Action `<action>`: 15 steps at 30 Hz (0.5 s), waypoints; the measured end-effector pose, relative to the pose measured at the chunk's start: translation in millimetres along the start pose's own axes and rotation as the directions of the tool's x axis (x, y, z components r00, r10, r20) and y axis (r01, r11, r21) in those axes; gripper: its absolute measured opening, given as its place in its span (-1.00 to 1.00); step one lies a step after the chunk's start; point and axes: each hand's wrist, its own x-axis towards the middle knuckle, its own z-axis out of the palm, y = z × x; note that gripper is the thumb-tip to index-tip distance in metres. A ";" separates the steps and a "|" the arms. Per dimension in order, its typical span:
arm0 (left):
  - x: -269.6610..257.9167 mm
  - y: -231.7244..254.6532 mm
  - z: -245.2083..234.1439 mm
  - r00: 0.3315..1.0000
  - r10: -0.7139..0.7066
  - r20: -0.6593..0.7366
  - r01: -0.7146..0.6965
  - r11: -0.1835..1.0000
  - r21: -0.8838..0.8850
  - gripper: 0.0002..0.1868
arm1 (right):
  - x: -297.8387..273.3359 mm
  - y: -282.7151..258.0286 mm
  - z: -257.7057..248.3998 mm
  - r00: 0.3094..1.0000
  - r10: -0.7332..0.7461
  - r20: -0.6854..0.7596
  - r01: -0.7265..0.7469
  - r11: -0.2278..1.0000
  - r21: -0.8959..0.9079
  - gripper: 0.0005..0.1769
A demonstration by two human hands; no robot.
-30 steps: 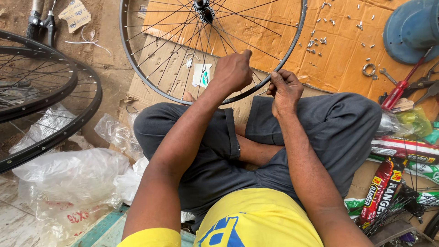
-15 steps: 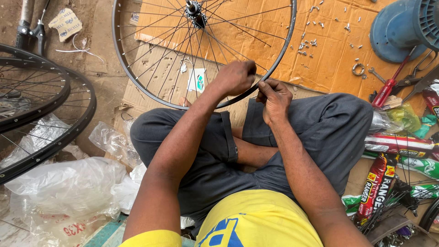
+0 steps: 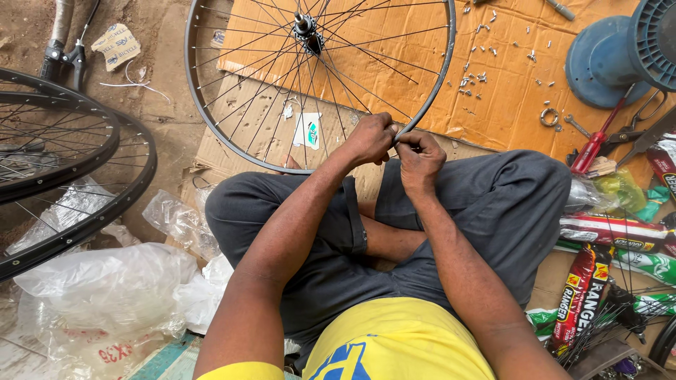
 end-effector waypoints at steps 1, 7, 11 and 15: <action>-1.1 0.8 -0.1 1.000 -0.011 0.005 0.011 1.000 -0.004 -0.68 | -1.5 -0.8 1.2 0.998 -0.063 0.008 0.063 0.997 -0.053 -0.90; -2.5 1.7 -2.6 0.999 -0.031 0.022 0.030 0.999 0.029 -0.68 | -10.2 -8.8 8.6 0.992 -0.129 -0.012 0.121 0.953 -0.278 -0.90; -2.4 -0.2 -4.1 0.999 -0.027 0.039 0.026 0.999 0.019 -0.68 | -3.3 -8.5 6.2 0.999 -0.052 0.009 0.053 0.980 -0.194 -0.91; -0.4 -3.5 -2.0 0.999 -0.013 0.037 0.012 1.000 0.027 -0.69 | 10.4 -3.0 -3.6 0.988 0.109 0.109 -0.100 0.992 -0.083 -0.90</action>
